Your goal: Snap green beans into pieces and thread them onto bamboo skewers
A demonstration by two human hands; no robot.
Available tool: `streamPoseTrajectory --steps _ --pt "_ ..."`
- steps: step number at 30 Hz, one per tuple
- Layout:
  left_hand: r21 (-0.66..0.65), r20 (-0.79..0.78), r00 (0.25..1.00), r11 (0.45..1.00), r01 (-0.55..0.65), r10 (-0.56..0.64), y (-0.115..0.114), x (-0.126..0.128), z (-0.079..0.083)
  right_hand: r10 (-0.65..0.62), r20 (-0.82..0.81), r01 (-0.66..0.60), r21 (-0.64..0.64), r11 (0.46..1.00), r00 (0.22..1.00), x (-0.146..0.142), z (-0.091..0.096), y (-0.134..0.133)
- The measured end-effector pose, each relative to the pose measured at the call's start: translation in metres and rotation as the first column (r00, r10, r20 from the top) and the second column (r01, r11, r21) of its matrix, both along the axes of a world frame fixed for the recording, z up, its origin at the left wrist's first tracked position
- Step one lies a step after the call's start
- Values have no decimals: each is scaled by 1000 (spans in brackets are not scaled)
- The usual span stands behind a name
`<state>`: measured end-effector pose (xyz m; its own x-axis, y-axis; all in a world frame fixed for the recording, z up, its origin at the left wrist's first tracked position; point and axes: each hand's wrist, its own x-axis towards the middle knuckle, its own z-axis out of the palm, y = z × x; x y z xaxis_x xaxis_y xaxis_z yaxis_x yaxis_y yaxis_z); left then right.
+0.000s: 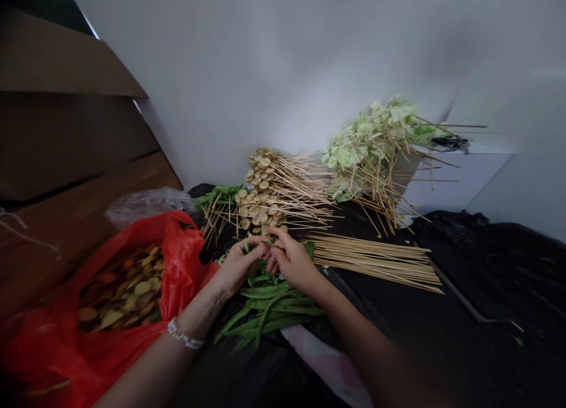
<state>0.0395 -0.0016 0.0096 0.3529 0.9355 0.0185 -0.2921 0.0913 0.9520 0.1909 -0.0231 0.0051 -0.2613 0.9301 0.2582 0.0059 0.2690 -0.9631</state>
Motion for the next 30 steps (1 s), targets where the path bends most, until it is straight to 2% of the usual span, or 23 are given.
streamPoseTrajectory --steps 4,6,8,10,13,17,19,25,30 --pt "-74 77 997 997 13 -7 3 -3 2 5 69 -3 -30 1000 998 1 5 -3" --pt "-181 193 981 983 33 3 6 -7 5 -7 112 12 -44 999 994 4 8 -4" --pt "-293 333 943 951 97 6 9 -12 8 -14 229 17 -11 1000 973 6 11 -4" --pt "-379 450 892 912 154 36 11 -15 10 -19 398 -11 74 997 917 7 12 -5" --pt "-471 542 835 858 206 97 12 -19 11 -23 601 -117 193 974 799 5 9 -8" --pt "-547 588 794 800 247 157 12 -20 10 -17 768 -274 249 929 641 1 3 -14" --pt "-569 589 788 785 246 180 13 -20 9 -21 797 -296 249 922 604 -1 2 -16" --pt "-596 496 845 786 166 197 14 -18 9 -6 771 -248 213 945 637 -1 6 -19" --pt "-507 478 865 852 132 150 17 -22 11 28 621 -183 188 965 784 9 14 -12"
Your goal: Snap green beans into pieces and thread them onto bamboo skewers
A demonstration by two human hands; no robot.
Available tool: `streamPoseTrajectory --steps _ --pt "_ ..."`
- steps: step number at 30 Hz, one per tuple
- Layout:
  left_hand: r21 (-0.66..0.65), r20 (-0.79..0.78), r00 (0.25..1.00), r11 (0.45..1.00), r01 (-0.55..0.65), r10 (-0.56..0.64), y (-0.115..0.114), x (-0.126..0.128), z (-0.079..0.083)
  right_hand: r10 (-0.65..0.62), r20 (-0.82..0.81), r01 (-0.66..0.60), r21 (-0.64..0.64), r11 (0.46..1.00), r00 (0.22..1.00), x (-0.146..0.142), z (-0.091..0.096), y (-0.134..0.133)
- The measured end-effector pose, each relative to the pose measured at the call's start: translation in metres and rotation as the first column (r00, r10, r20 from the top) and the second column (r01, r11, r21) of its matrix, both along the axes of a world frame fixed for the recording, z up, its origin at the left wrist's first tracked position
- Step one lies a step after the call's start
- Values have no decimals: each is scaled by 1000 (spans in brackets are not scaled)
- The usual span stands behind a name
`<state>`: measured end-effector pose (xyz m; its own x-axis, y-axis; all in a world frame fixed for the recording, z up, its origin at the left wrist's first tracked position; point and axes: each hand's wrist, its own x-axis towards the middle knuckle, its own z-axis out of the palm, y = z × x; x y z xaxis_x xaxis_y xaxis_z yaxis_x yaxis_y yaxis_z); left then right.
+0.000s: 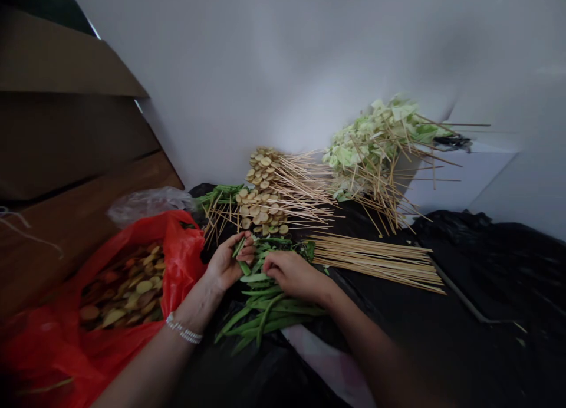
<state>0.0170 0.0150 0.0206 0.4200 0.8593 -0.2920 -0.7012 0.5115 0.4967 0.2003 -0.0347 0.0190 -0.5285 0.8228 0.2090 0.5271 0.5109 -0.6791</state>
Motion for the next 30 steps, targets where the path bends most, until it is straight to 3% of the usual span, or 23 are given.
streamPoseTrajectory --steps 6,9,12,16,19,23,27,30 --pt "139 -133 988 988 -65 84 5 -2 -2 -144 -210 118 -129 985 967 17 7 11" --pt "289 -312 930 952 -101 193 2 4 -5 -236 -356 138 -278 951 904 21 8 15" --pt "435 -433 862 898 -57 265 -1 9 -8 -297 -445 130 -368 921 845 23 9 17" --pt "464 -506 813 885 -25 288 -4 11 -11 -307 -462 127 -381 916 832 22 9 17" --pt "486 -526 783 873 -45 333 -5 11 -11 -266 -417 147 -296 944 869 18 8 14" --pt "569 -595 705 822 30 387 -9 16 -12 -207 -276 205 -35 978 939 11 8 10" --pt "631 -641 650 763 142 409 -13 18 -10 -248 -166 271 134 953 955 9 5 11" --pt "621 -686 617 752 221 386 -13 17 -7 -258 -118 279 226 933 959 11 1 13"
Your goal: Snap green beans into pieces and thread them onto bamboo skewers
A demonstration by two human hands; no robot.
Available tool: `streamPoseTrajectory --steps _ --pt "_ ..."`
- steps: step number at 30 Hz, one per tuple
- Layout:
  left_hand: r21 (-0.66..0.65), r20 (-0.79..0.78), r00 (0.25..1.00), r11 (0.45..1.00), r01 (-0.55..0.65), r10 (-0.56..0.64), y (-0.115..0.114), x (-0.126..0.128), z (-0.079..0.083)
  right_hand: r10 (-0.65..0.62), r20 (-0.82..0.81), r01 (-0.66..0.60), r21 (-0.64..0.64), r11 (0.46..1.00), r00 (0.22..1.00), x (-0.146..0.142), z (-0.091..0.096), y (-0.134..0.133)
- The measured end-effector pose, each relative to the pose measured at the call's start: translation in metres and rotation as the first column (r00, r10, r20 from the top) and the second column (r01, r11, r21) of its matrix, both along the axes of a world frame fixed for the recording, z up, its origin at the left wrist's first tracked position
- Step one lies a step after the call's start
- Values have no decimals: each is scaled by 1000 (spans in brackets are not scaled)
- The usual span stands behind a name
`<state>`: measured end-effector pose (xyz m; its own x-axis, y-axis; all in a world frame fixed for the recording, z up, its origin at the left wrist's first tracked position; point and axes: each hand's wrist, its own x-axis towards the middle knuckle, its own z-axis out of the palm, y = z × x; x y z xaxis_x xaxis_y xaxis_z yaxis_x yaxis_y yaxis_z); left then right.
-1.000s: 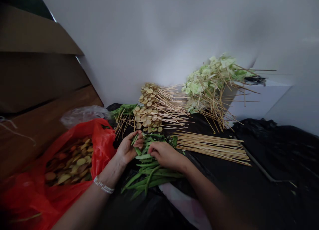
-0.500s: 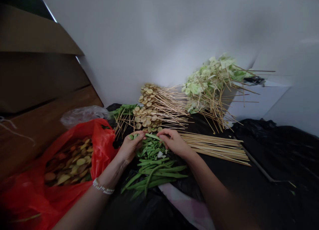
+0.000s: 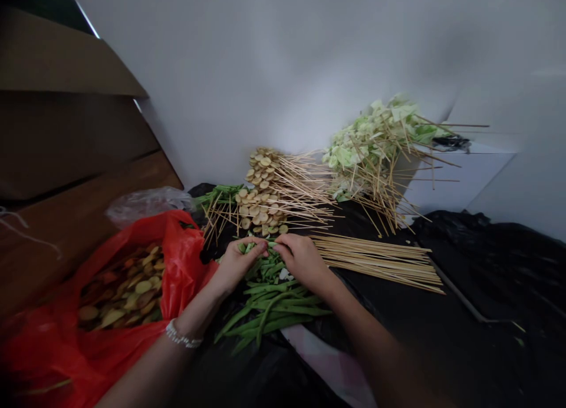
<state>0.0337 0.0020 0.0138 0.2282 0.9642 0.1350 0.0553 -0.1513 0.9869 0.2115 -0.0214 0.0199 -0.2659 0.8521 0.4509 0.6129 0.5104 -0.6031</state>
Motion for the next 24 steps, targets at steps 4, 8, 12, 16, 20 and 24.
streamPoseTrajectory --steps 4,8,12,16,20,24 --pt "7 -49 999 1000 -3 3 1 -2 3 -24 104 17 66 998 994 1 -5 0" --pt "-63 33 998 997 -44 46 0 -1 2 -32 157 9 140 990 987 -4 -8 -3" --pt "-241 263 965 969 60 6 -2 -1 2 -38 160 1 226 974 986 -12 -11 -7" --pt "-381 466 884 895 232 -31 -2 -2 3 -62 153 6 343 939 986 -18 -12 -11" --pt "-495 595 803 764 414 -50 -1 -5 4 -56 110 3 432 902 992 -22 -12 -15" --pt "-506 657 753 721 472 -32 -1 -7 4 -46 59 18 409 913 997 -21 -12 -13"
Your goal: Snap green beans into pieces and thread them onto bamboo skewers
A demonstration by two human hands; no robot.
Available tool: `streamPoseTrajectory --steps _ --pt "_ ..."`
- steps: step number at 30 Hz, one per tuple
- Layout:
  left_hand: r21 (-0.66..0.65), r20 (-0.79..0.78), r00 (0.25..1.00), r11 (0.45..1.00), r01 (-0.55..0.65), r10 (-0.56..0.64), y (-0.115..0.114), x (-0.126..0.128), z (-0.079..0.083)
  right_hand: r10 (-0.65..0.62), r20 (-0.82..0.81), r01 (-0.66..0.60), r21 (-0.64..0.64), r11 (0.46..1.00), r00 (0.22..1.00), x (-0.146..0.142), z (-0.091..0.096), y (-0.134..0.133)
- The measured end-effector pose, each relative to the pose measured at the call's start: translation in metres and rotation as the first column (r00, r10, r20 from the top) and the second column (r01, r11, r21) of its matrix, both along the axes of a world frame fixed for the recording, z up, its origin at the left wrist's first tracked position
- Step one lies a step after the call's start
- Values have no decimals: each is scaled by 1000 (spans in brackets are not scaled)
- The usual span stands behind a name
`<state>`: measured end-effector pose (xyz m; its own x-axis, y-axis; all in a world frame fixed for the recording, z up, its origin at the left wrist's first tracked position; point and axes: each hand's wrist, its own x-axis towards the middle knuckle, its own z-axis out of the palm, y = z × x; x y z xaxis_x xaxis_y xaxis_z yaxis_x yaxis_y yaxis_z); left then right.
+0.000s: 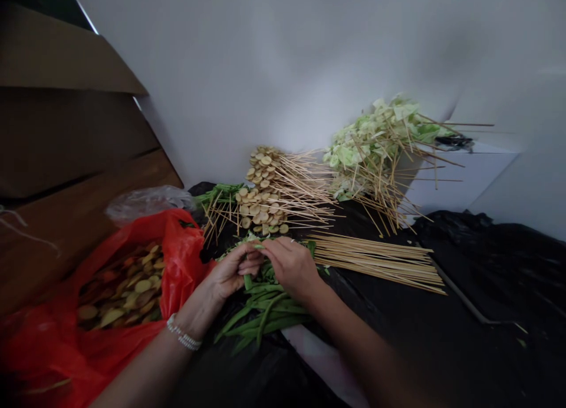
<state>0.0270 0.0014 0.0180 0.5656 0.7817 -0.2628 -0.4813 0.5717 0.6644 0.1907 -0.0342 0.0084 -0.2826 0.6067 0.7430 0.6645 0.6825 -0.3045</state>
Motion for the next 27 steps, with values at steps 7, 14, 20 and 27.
streamPoseTrajectory --steps 7,14,20,27 --pt "37 45 996 996 -85 83 2 0 4 -83 -149 41 -266 963 985 10 2 11" --pt "156 -63 993 984 -89 100 -3 3 7 -63 -653 -339 -470 815 755 1 4 10" --pt "189 -167 983 981 -51 83 -2 5 3 -148 -782 -379 -448 810 606 9 15 13" --pt "293 -122 954 908 298 -273 -4 -13 2 -258 -855 -255 -400 880 451 40 16 27"
